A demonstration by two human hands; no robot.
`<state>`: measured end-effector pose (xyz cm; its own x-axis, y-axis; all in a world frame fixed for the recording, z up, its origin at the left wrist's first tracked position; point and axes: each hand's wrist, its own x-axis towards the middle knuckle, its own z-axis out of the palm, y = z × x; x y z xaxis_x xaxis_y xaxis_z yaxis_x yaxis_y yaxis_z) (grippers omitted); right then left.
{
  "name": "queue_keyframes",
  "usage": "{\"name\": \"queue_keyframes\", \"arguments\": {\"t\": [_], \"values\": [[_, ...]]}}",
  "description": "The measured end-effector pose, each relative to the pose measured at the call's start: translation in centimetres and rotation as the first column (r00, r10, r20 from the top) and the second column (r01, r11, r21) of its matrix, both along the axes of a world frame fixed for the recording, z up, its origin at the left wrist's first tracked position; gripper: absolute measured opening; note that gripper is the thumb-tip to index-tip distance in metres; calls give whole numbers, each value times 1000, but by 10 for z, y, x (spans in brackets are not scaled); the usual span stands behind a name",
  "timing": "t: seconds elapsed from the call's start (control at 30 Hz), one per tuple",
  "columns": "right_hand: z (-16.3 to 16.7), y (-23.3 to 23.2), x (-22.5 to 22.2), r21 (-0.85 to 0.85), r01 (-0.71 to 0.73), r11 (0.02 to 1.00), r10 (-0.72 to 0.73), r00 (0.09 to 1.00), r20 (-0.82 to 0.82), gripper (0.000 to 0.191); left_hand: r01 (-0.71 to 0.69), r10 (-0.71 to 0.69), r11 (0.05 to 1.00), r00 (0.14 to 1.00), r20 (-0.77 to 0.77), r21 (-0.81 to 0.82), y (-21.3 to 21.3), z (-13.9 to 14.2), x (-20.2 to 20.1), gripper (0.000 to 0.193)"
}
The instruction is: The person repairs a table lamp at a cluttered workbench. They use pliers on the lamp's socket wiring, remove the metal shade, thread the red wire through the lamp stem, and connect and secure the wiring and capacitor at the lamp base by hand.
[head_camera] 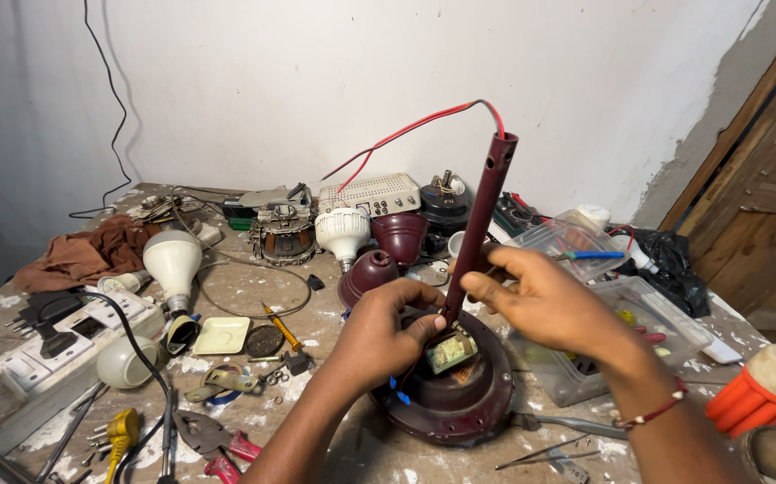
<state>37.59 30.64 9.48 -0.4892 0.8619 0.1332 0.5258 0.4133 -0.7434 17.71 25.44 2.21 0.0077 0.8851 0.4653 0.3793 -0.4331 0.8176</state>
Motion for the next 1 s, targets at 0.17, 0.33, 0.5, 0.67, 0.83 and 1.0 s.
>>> {"name": "queue_keyframes", "arguments": {"t": [0.17, 0.33, 0.5, 0.67, 0.83, 1.0], "values": [[-5, -3, 1, 68, -43, 997, 40, 999, 37, 27, -18, 18, 999, 1000, 1, 31, -3, 5, -4, 25], [-27, -8, -10, 248, -105, 963, 142, 981, -136, 21, 27, -27, 1000, 999, 26, -7, -5, 6, -6, 28], [-37, -3, -15, 313, -70, 947, 121, 982, -147, 19, 47, -47, 999, 998, 35, 5, -1, 5, -7, 29], [-48, 4, -10, 230, -168, 959, 235, 922, -307, 16, 12, -11, 999, 1000, -19, 48, 1, 5, -2, 25], [-34, 21, 17, -30, -262, 965, 247, 937, -247, 28, -91, 104, 992, 983, -149, 87, -1, 11, 3, 28], [-31, 18, 19, 225, -221, 949, 235, 971, -37, 26, -104, 129, 984, 976, -178, 143, -2, 13, 8, 26]]}}
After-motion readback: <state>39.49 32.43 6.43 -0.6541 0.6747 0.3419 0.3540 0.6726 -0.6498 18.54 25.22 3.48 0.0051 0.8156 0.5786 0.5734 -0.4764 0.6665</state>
